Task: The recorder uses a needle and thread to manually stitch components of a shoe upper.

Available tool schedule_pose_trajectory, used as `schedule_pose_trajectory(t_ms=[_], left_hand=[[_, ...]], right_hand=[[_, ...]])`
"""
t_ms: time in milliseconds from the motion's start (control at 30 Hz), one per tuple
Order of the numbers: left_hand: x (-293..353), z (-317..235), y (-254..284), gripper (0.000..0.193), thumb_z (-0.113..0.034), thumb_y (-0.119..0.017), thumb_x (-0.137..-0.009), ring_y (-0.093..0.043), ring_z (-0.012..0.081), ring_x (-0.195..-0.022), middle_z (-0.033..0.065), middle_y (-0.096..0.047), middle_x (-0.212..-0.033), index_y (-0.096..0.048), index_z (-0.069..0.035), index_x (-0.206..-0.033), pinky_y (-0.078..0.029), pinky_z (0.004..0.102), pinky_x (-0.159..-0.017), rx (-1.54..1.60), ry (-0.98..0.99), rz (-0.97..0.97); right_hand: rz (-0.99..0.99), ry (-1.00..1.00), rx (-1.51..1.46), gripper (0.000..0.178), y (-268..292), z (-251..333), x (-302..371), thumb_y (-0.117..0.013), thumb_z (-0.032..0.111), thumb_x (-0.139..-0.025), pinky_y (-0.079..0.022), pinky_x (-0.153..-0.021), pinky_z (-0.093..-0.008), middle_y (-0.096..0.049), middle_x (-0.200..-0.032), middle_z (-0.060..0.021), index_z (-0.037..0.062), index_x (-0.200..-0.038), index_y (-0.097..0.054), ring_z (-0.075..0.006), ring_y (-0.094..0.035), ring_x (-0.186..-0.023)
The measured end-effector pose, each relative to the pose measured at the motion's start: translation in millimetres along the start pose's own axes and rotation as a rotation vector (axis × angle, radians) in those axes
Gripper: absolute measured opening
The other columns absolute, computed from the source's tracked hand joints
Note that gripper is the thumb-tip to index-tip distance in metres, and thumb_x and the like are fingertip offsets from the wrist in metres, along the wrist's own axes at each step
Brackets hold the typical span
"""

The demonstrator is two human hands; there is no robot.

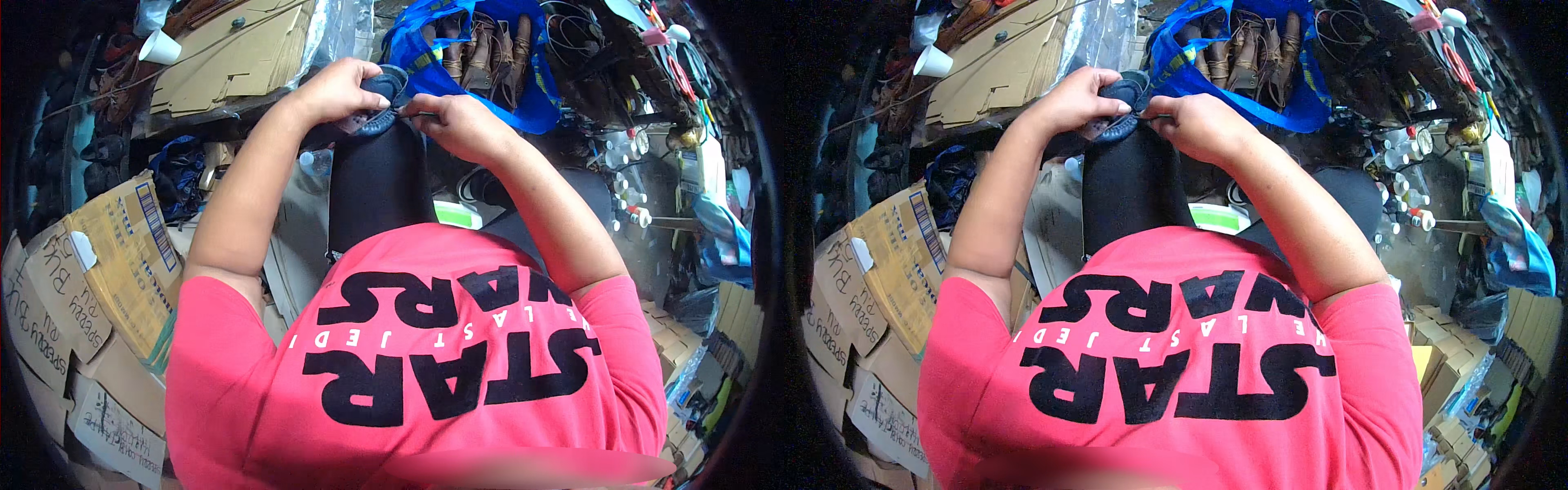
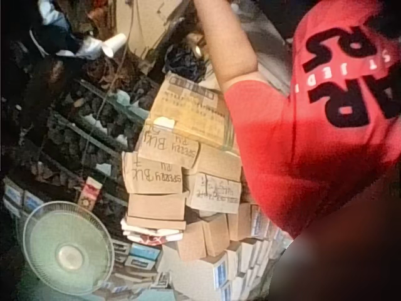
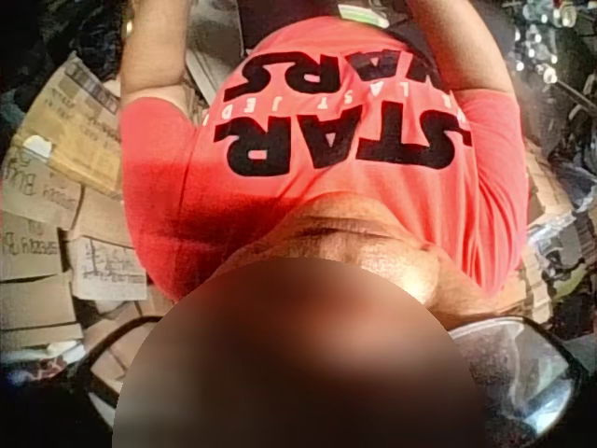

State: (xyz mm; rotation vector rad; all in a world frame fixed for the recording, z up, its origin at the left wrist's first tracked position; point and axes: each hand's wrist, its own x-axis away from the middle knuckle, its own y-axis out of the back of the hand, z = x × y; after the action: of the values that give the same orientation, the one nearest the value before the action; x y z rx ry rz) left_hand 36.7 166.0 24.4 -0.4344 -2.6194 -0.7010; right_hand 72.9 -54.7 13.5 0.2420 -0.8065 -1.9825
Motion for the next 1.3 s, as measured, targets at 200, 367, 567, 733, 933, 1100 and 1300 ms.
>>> schedule_pose_trajectory(t_ms=[200,367,567,733,933,1100,1300], left_hand=[[23.7,-8.2,-26.2,0.024,-0.009,-0.070,-0.071,-0.059,0.0242,-0.075,0.0113,-0.056,-0.076,-0.060,0.003,-0.089,-0.046,0.0345,-0.065,-0.493,-0.360,-0.356],[26.5,-1.6,-14.3,0.024,-0.012,-0.074,-0.074,-0.060,0.0115,-0.070,0.0041,-0.066,-0.084,-0.065,-0.001,-0.093,-0.051,0.0291,-0.066,0.237,0.054,-0.205],[13.5,7.2,-19.2,0.023,-0.009,-0.075,-0.071,-0.061,0.0085,-0.067,0.0037,-0.068,-0.079,-0.068,0.000,-0.091,-0.051,0.0261,-0.065,0.277,0.007,-0.089],[15.5,9.9,-22.8,0.023,-0.008,-0.074,-0.072,-0.060,0.0078,-0.062,0.0034,-0.067,-0.076,-0.068,-0.001,-0.093,-0.051,0.0248,-0.056,0.394,0.021,-0.127],[20.2,6.5,-17.7,0.022,-0.008,-0.074,-0.072,-0.060,0.0083,-0.061,0.0033,-0.067,-0.076,-0.067,-0.001,-0.092,-0.051,0.0246,-0.054,0.419,0.058,-0.126],[24.8,3.5,-17.5,0.021,-0.008,-0.074,-0.073,-0.060,0.0084,-0.061,0.0031,-0.067,-0.077,-0.067,-0.001,-0.092,-0.051,0.0242,-0.055,0.465,0.063,-0.127],[25.6,9.6,-15.2,0.022,-0.008,-0.074,-0.073,-0.061,0.0080,-0.062,0.0032,-0.067,-0.078,-0.066,-0.001,-0.093,-0.050,0.0234,-0.058,0.500,0.054,-0.117]], right_hand=[[-0.081,-0.042,0.308,0.024,-12.5,18.2,-1.0,-0.055,0.023,-0.088,-0.049,-0.070,-0.0426,-0.066,-0.093,-0.0147,0.0132,-0.109,-0.060,-0.0359,-0.062,-0.080],[-0.057,0.032,0.207,0.027,-0.3,16.2,4.1,-0.054,0.019,-0.089,-0.049,-0.071,-0.0440,-0.064,-0.096,-0.0173,0.0119,-0.114,-0.056,-0.0355,-0.062,-0.083],[0.084,0.031,-0.080,0.030,14.4,3.7,18.2,-0.054,0.013,-0.090,-0.048,-0.068,-0.0310,-0.064,-0.092,-0.0091,0.0055,-0.118,-0.055,-0.0183,-0.059,-0.073],[0.170,-0.294,-0.337,0.033,22.5,-6.5,28.5,-0.049,0.025,-0.093,-0.045,-0.065,-0.0253,-0.059,-0.083,-0.0028,0.0042,-0.118,-0.056,-0.0112,-0.052,-0.069],[0.027,-0.210,-0.383,0.034,12.8,-23.3,31.7,-0.051,0.035,-0.094,-0.047,-0.069,-0.0320,-0.059,-0.078,-0.0079,0.0036,-0.102,-0.059,-0.0179,-0.055,-0.071],[0.008,-0.086,-0.312,0.030,-4.4,-20.3,14.0,-0.049,0.032,-0.095,-0.046,-0.073,-0.0337,-0.060,-0.081,-0.0116,0.0039,-0.100,-0.057,-0.0216,-0.057,-0.077],[-0.004,-0.073,-0.222,0.031,-12.8,-12.9,2.5,-0.049,0.033,-0.094,-0.046,-0.075,-0.0370,-0.062,-0.086,-0.0167,0.0041,-0.102,-0.057,-0.0299,-0.061,-0.082]])
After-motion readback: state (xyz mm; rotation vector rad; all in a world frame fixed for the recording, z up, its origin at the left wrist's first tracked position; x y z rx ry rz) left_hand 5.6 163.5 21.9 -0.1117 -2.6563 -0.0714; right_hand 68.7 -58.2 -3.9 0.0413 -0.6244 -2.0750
